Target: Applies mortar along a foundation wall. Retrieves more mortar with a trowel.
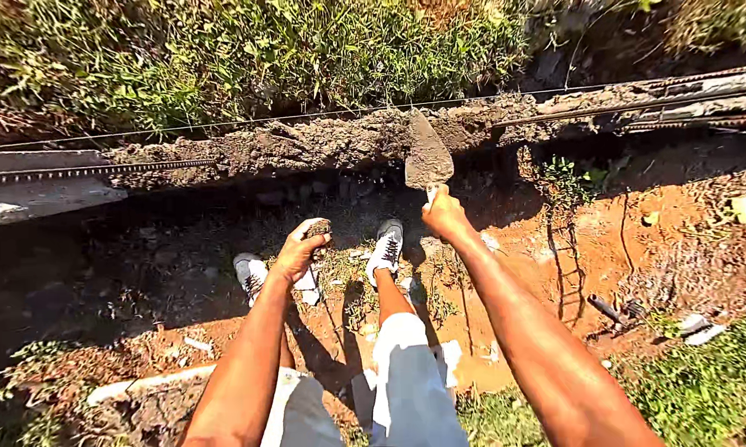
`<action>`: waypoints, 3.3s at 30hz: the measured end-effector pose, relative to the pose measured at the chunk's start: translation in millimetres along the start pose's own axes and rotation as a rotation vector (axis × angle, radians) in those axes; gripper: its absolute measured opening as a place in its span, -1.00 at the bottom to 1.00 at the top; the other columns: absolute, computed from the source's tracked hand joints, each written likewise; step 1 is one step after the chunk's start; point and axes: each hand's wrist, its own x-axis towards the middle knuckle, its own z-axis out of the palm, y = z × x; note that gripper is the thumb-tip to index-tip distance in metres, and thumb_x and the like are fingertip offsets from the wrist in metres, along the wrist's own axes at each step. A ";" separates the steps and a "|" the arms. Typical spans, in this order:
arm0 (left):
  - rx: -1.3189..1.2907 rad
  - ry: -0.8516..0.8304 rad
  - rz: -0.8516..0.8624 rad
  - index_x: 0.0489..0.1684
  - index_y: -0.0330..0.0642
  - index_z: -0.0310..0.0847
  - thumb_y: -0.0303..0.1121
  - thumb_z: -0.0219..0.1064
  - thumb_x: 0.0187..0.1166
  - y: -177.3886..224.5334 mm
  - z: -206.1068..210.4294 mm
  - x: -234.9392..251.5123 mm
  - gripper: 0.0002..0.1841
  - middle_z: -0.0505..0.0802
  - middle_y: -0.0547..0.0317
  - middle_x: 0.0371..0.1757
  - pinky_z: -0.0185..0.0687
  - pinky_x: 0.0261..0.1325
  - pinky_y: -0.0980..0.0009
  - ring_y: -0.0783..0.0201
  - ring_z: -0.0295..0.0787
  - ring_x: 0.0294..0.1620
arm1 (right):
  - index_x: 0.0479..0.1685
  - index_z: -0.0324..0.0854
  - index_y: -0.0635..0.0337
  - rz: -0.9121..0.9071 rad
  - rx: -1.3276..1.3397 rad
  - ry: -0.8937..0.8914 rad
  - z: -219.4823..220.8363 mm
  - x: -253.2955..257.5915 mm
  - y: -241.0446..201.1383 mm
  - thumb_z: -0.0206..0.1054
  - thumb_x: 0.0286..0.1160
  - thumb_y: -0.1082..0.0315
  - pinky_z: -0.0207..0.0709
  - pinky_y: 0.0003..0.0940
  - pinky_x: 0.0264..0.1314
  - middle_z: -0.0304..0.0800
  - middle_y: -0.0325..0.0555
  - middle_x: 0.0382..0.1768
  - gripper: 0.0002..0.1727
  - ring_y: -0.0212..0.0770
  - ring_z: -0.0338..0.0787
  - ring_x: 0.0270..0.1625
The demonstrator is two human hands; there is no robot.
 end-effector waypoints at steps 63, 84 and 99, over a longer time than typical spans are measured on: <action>-0.127 0.511 -0.024 0.28 0.05 0.52 0.14 0.18 0.75 69.8 -151.7 25.6 -0.58 0.66 0.24 -0.28 0.49 -0.54 0.53 0.43 0.51 -0.55 | 0.72 0.15 0.23 -0.057 0.068 -0.098 147.4 -82.2 -238.0 0.24 0.65 0.28 0.59 0.27 0.34 0.74 0.31 0.25 -0.33 0.28 0.74 0.36; 0.220 0.352 -0.027 0.10 0.01 0.53 -0.04 0.11 0.82 53.8 -65.6 -1.1 -0.74 0.62 0.33 -0.45 0.41 -0.67 0.56 0.48 0.46 -0.68 | 0.70 0.29 0.22 -0.014 0.135 -0.258 91.7 -75.4 28.8 0.29 0.62 0.18 0.48 0.32 0.48 0.66 0.32 0.39 -0.33 0.29 0.66 0.48; 0.215 0.146 -0.261 0.17 -0.24 0.54 -0.11 0.04 0.86 -31.0 263.9 27.1 -0.64 0.79 -0.01 -0.29 0.76 -0.43 0.30 0.18 0.79 -0.41 | 0.55 0.43 0.32 0.116 0.393 0.350 -297.0 127.5 320.2 0.43 0.51 0.16 0.47 0.48 0.36 0.64 0.45 0.35 -0.34 0.42 0.65 0.40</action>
